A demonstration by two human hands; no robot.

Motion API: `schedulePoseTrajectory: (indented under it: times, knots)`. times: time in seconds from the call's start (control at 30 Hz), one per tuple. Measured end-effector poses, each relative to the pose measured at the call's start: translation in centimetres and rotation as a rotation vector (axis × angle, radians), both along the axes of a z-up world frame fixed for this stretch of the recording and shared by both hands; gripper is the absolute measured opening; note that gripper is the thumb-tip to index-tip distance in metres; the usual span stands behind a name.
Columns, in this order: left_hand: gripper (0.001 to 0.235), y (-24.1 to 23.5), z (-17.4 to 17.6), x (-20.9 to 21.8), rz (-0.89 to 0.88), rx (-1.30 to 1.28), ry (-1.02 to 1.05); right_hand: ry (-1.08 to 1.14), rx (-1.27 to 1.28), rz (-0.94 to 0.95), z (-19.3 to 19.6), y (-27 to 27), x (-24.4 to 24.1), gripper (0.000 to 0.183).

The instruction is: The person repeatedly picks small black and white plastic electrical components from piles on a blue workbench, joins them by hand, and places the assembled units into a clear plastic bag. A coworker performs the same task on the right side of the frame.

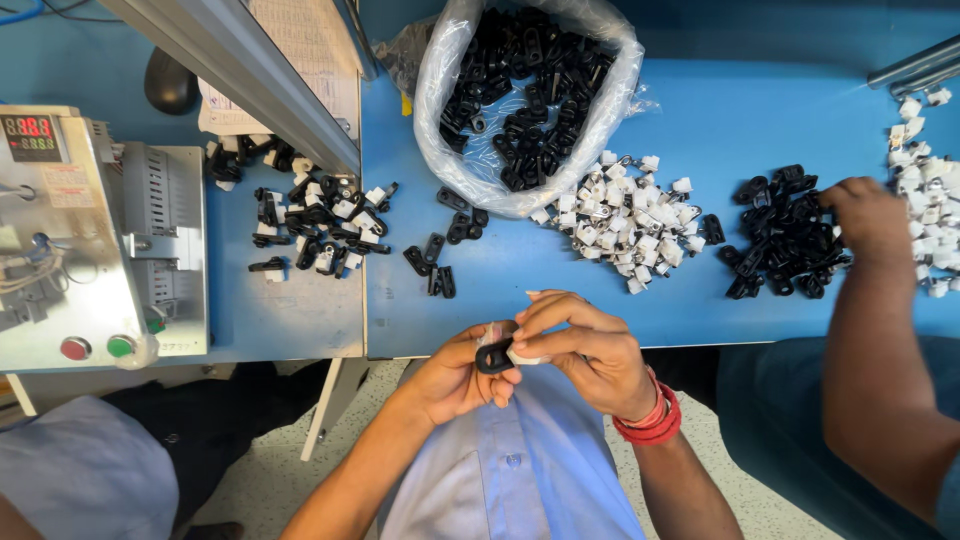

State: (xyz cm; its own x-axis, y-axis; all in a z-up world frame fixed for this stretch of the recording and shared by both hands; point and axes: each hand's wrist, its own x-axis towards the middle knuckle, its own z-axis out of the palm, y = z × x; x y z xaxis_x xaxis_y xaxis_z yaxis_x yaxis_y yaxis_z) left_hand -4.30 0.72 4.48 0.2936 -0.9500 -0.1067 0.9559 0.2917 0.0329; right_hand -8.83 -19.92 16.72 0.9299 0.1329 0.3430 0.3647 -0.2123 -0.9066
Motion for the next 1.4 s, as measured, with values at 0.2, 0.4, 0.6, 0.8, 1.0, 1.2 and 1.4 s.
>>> schedulePoseTrajectory:
  times: [0.2,0.4,0.6,0.8,1.0,1.2,1.4]
  knots:
    - [0.015,-1.6,0.6,0.5,0.116,0.206,-0.306,0.022,-0.232,-0.120,1.1,-1.0,-0.2,0.029]
    - [0.023,-2.0,4.2,0.4,0.597,0.744,-1.389,0.050,-0.449,-0.409,0.5,1.0,-0.8,0.031]
    - [0.027,-1.9,6.2,0.8,0.653,0.593,-1.066,0.198,0.027,-0.373,-1.6,1.8,-1.3,0.034]
    - [0.032,-0.5,5.1,1.0,0.365,0.511,-0.611,-0.038,-0.005,-0.287,-3.2,1.8,-1.2,0.032]
    - [0.012,0.3,5.2,2.6,0.235,0.487,-0.723,-0.089,-0.087,-0.269,-3.0,3.0,-0.1,0.032]
    - [0.013,0.4,8.7,2.8,0.430,0.941,-1.437,-0.164,-0.282,-0.430,-2.0,3.6,0.1,0.031]
    - [0.019,-0.2,7.3,1.1,0.405,0.782,-1.130,-0.110,-0.088,-0.452,-2.2,2.8,-0.6,0.034]
